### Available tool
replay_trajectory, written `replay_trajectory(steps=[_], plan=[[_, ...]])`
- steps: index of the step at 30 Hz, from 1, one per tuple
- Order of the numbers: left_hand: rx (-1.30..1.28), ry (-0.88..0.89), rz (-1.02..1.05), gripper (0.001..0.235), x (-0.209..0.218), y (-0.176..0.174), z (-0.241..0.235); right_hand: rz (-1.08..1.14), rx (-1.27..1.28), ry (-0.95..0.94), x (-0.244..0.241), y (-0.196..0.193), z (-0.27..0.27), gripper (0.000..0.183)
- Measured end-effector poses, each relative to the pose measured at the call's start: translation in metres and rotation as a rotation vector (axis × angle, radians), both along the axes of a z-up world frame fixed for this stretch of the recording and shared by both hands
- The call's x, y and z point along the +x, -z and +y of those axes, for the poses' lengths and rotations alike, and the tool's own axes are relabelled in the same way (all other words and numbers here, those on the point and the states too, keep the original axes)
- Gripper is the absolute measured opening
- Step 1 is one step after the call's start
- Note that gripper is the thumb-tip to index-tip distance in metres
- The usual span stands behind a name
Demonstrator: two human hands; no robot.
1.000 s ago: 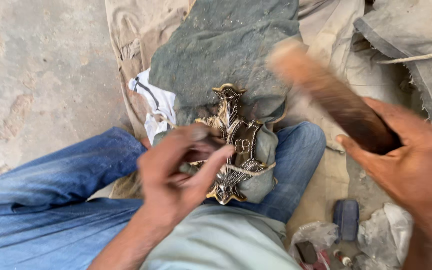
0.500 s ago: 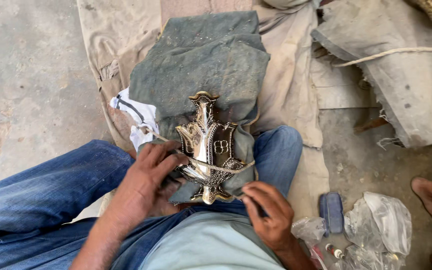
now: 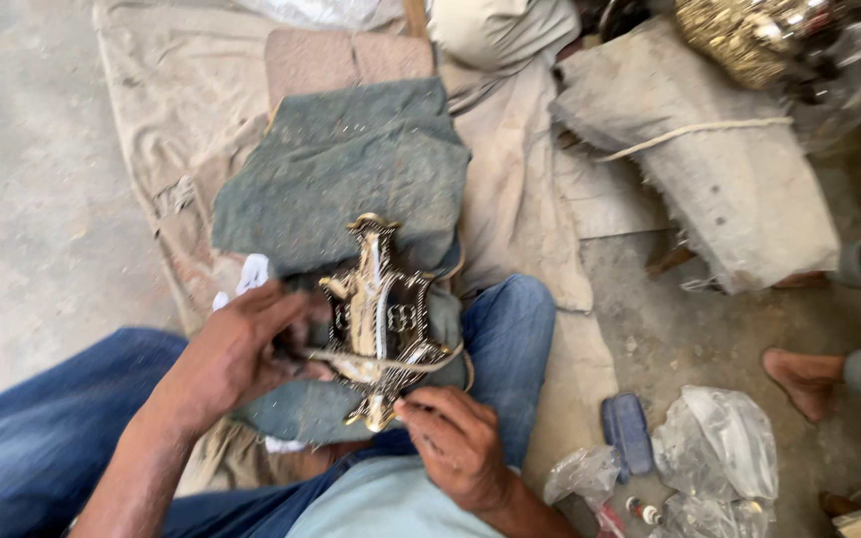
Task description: The person sits on the floor and uses a hammer and chisel to engrave a decorative pattern onto a metal object shaped like a bird. They repeatedly strike the chisel to create a textured design on the object's surface.
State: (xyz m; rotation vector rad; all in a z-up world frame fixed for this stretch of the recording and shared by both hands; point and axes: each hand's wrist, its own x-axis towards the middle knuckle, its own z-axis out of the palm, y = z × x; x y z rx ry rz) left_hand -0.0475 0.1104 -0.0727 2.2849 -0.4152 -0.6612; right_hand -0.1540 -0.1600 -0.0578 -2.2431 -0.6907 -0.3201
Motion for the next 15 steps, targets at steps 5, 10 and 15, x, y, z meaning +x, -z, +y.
replay_trajectory(steps=[5, 10, 15], plan=[[-0.213, 0.125, -0.412, 0.044, -0.024, 0.016, 0.004, -0.007, 0.002, 0.005, -0.008, 0.005, 0.004, 0.033], [-0.073, 0.011, -0.546, 0.029, -0.015, 0.021, 0.018, 0.037, 0.004, 0.014, -0.005, -0.002, 0.003, 0.032], [0.252, -0.035, -0.227, 0.037, -0.012, 0.014, 0.058, 0.021, 0.018, -0.009, -0.002, -0.004, 0.002, 0.033]])
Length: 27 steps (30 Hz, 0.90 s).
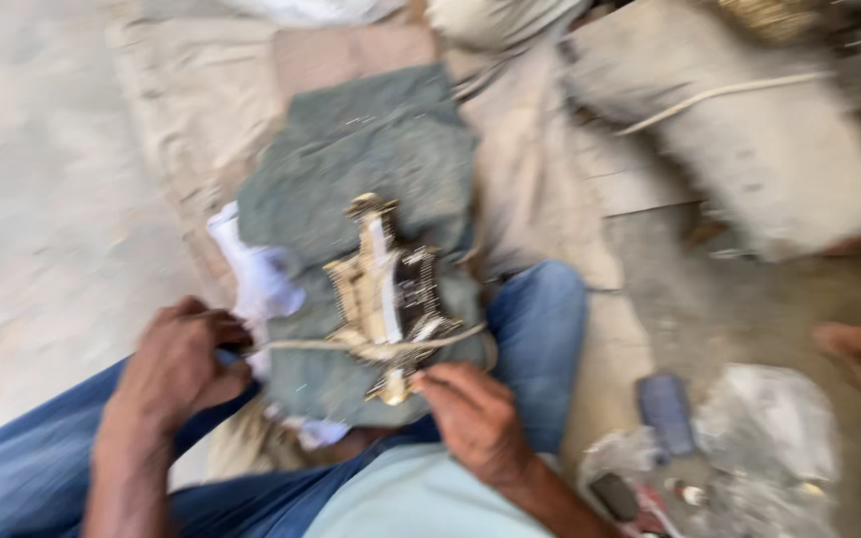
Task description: The person sits on the floor and uses a hammer and chisel to engrave a decorative pattern onto a metal object shaped like a bird. They repeatedly strike the chisel to create a textured design on the object's surface.
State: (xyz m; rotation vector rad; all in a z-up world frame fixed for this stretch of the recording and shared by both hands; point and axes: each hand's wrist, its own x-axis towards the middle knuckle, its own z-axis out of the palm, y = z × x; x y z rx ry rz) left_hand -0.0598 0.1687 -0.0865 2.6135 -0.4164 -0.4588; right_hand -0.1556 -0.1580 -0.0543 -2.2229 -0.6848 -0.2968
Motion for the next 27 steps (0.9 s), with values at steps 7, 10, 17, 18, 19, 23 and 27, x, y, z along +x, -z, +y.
replay_trajectory(steps=[7, 10, 17, 18, 19, 23, 27], plan=[[-0.317, -0.245, 0.06, 0.035, -0.039, -0.013, 0.007, 0.039, -0.081, -0.068, 0.009, 0.014, -0.01, 0.029], [-0.313, -0.369, -0.136, 0.034, -0.039, -0.017, -0.005, 0.21, 0.093, -0.13, 0.014, 0.016, -0.039, 0.029], [-0.678, -0.406, -0.152, 0.027, -0.027, -0.034, -0.044, 0.612, 0.432, 0.564, 0.041, 0.103, -0.101, 0.025], [-0.719, -0.346, -0.198, 0.025, -0.025, -0.039, -0.05, 0.603, 0.215, 0.505, 0.05, 0.12, -0.104, 0.027], [-0.759, -0.284, -0.246, 0.022, -0.023, -0.044, -0.057, 0.588, 0.0, 0.441, 0.059, 0.136, -0.107, 0.029], [-0.887, -0.553, 0.263, 0.024, -0.01, -0.06, -0.077, 0.463, -0.283, 0.374, 0.093, 0.184, -0.095, 0.034], [-1.158, -0.414, 0.291, 0.016, 0.014, -0.064, -0.091, 0.453, -0.391, 0.382, 0.12, 0.205, -0.081, 0.041]])
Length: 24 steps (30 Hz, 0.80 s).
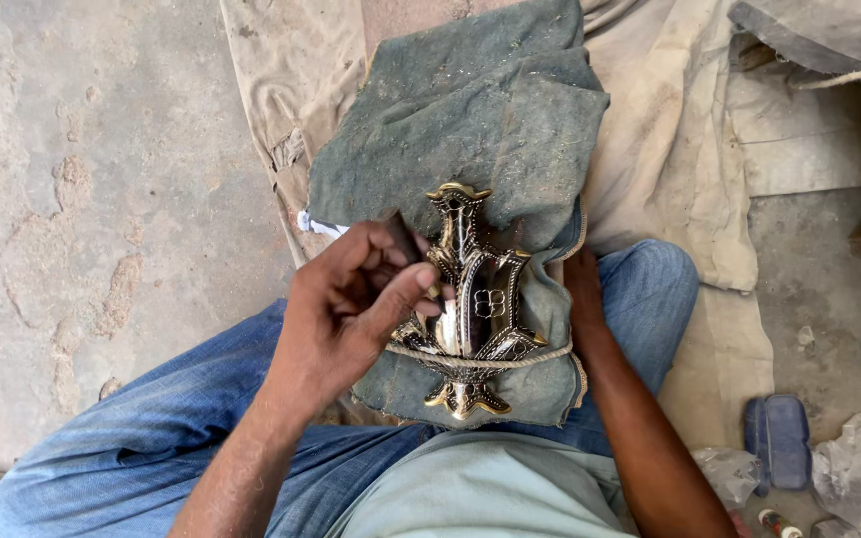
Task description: The person sits on the floor and uses a hammer and chisel to engrave a decorative pattern onto a metal object shaped like a bird. They repeatedly strike the chisel to create a textured design on the object's surface.
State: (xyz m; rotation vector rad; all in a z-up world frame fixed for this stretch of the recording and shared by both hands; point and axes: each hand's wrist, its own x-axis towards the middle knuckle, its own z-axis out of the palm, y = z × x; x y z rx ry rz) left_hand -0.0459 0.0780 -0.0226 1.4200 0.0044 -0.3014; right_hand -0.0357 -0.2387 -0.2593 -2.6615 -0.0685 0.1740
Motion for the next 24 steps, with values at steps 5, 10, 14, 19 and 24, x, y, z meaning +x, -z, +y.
replay_trajectory(steps=[5, 10, 14, 19, 24], plan=[[0.168, 0.15, -0.097, 0.03, 0.02, -0.007, -0.013, -0.004, -0.021, 0.04, 0.013, 0.017, 0.005, 0.05], [0.197, 0.218, -0.213, 0.035, 0.034, -0.014, -0.023, -0.189, 0.317, 0.198, 0.005, -0.004, -0.008, 0.059], [0.241, 0.323, -0.467, 0.033, 0.045, -0.014, -0.024, -0.24, 1.264, 0.504, -0.028, -0.087, -0.033, 0.077], [0.399, 0.504, -0.591, 0.039, 0.071, -0.016, -0.043, -0.393, 1.279, 0.418, -0.095, -0.201, -0.06, 0.076], [0.466, 0.705, -0.631, 0.041, 0.084, -0.03, -0.059, -0.593, 1.338, 0.386, -0.134, -0.206, -0.058, 0.06]])
